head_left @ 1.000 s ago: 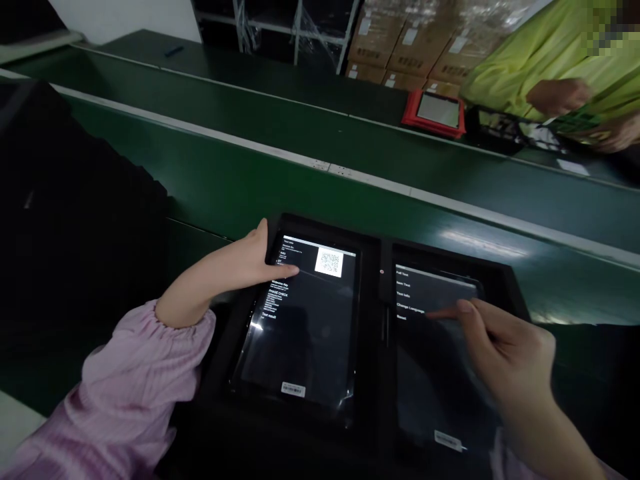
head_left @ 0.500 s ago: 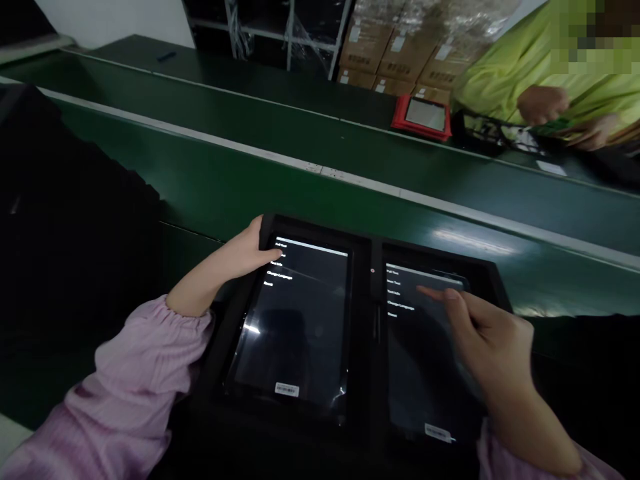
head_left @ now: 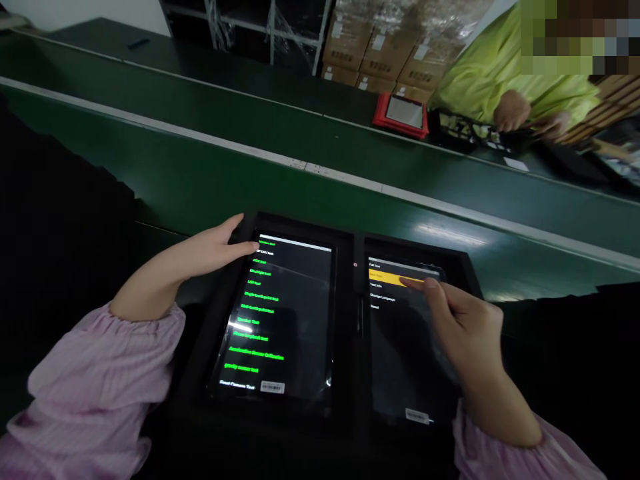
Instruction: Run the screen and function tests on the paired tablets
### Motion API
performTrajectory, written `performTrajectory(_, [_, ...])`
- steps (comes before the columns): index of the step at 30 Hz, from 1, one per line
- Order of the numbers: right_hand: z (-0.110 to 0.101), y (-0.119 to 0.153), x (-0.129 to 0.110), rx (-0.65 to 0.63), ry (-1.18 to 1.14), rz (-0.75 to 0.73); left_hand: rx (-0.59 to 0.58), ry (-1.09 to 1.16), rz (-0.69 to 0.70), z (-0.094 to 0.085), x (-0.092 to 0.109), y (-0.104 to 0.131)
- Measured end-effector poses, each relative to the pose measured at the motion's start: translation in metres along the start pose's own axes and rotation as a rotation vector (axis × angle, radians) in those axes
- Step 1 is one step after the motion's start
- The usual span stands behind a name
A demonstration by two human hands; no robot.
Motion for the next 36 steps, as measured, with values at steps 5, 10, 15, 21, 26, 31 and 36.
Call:
performTrajectory(5, [0.003, 0.002, -0.008, -0.052, -0.109, -0.095, -0.039, -0.094, -0.050, -0.001, -0.001, 0.005])
performTrajectory(10, [0.004, 0.004, -0.010, -0.092, -0.152, -0.175, -0.050, -0.129, -0.019, 0.000, 0.006, 0.009])
performTrajectory(15, [0.006, 0.003, -0.016, -0.131, -0.208, -0.250, -0.079, -0.151, -0.002, 0.003, 0.006, 0.008])
performTrajectory(21, [0.007, 0.001, -0.020, -0.142, -0.226, -0.254, -0.093, -0.185, -0.029, 0.003, 0.004, 0.009])
performTrajectory(26, [0.008, 0.001, -0.017, -0.148, -0.212, -0.215, -0.084, -0.161, -0.008, 0.002, 0.004, 0.010])
performTrajectory(31, [0.010, 0.002, -0.009, -0.159, -0.124, -0.139, -0.116, -0.135, 0.017, 0.004, 0.005, 0.012])
performTrajectory(36, [0.008, 0.001, -0.010, -0.165, -0.122, -0.157, -0.130, -0.156, 0.011, 0.005, 0.006, 0.016])
Point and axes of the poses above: each hand's wrist, its own y-axis away from the middle knuckle, its own z-axis out of the palm, x = y × z, the point moved 7 cm from there along -y, towards the middle knuckle, and after that the axes turned 9 degrees about -z, right-handed, at the moved point
